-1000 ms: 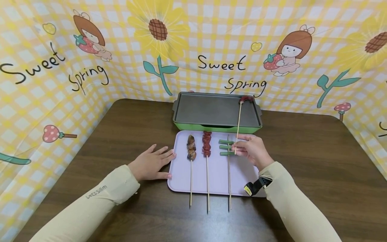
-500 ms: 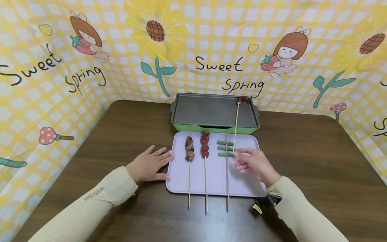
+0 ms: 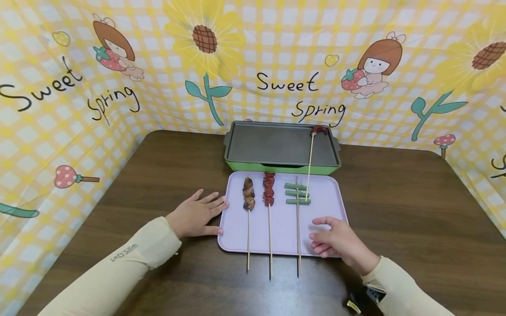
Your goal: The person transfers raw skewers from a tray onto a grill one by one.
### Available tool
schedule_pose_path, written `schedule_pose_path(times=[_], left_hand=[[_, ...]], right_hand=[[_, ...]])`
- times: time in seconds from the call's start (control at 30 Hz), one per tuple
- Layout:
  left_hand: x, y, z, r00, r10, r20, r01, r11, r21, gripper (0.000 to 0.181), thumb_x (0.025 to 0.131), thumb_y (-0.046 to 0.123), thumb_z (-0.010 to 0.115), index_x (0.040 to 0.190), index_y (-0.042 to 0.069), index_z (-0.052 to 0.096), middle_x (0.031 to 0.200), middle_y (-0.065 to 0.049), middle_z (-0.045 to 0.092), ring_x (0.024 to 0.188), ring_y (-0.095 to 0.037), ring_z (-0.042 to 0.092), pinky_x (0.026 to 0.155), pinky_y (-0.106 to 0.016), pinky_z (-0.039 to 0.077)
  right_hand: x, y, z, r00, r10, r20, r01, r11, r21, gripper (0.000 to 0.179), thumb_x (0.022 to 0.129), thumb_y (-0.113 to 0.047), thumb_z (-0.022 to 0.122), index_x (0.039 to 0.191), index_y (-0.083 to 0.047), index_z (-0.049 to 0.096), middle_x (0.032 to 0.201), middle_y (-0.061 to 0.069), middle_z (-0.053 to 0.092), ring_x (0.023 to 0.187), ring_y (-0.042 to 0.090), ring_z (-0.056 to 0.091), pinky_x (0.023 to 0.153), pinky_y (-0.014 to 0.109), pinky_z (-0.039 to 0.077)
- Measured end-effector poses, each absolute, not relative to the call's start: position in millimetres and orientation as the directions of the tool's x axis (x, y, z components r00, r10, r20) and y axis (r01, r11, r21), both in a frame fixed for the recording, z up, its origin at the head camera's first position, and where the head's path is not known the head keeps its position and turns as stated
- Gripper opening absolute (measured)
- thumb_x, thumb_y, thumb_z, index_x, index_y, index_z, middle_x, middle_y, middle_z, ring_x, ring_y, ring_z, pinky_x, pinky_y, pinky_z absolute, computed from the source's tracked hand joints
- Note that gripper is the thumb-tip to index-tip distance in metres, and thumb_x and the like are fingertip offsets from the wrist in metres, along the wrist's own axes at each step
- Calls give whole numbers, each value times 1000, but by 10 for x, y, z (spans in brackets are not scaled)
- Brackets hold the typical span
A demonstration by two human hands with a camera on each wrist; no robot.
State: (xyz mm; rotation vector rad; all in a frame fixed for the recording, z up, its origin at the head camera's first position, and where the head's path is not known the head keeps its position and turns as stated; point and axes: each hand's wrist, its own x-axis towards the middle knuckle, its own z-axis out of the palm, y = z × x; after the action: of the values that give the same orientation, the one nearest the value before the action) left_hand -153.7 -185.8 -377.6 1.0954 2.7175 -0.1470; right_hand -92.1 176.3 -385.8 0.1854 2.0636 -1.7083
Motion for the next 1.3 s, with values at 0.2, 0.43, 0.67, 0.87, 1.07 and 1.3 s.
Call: schedule_pose_path(times=[0.2,0.43,0.67,0.87,1.07,1.3], left_hand=[[-1545,-1857,-3793,-704,671,-232,693,721,-18,75,91,56,52,145,5,42,149,-13,39,139,-34,31,109,-59,20],[-1550,-1847,-3797,-701,677,-223,698,716,-24,75,91,57,51,145,6,43,148,-13,40,138,-34,32,108,-59,20],[-1560,-1833,-3808,-701,675,-231,699,715,-31,75,90,57,52,145,6,42,149,-12,39,139,-34,31,109,-59,19],[-1559,-1833,-3810,-702,677,-221,700,714,-37,75,90,57,52,144,6,44,148,-13,41,138,-34,33,108,-60,21],[-1568,-1823,-3793,-705,667,-240,692,722,-28,75,91,58,51,145,6,42,149,-12,39,139,-32,32,109,-59,18],[-1571,-1826,-3779,-707,659,-257,686,727,-27,75,91,57,51,145,6,42,149,-13,39,139,-31,32,109,-59,19]], right_hand=[[-794,1702,-3948,-871,-243,-428,376,233,-897,57,86,-1,65,132,14,35,66,8,65,50,11,61,46,26,51],[-707,1591,-3949,-845,-307,-438,361,276,-891,68,83,0,66,134,15,24,63,9,64,48,11,60,43,24,49],[-682,1503,-3968,-847,-309,-432,343,302,-889,67,80,5,65,132,15,25,58,8,61,45,11,58,41,24,49],[-691,1486,-3967,-852,-303,-427,347,285,-894,66,77,9,62,131,16,25,58,9,61,45,11,57,45,25,50],[-708,1539,-3980,-851,-316,-419,346,263,-901,63,76,11,60,130,17,28,60,10,63,47,11,57,46,25,51],[-699,1581,-3972,-856,-340,-390,330,221,-918,51,76,14,56,122,17,35,61,10,63,48,11,58,45,24,50]])
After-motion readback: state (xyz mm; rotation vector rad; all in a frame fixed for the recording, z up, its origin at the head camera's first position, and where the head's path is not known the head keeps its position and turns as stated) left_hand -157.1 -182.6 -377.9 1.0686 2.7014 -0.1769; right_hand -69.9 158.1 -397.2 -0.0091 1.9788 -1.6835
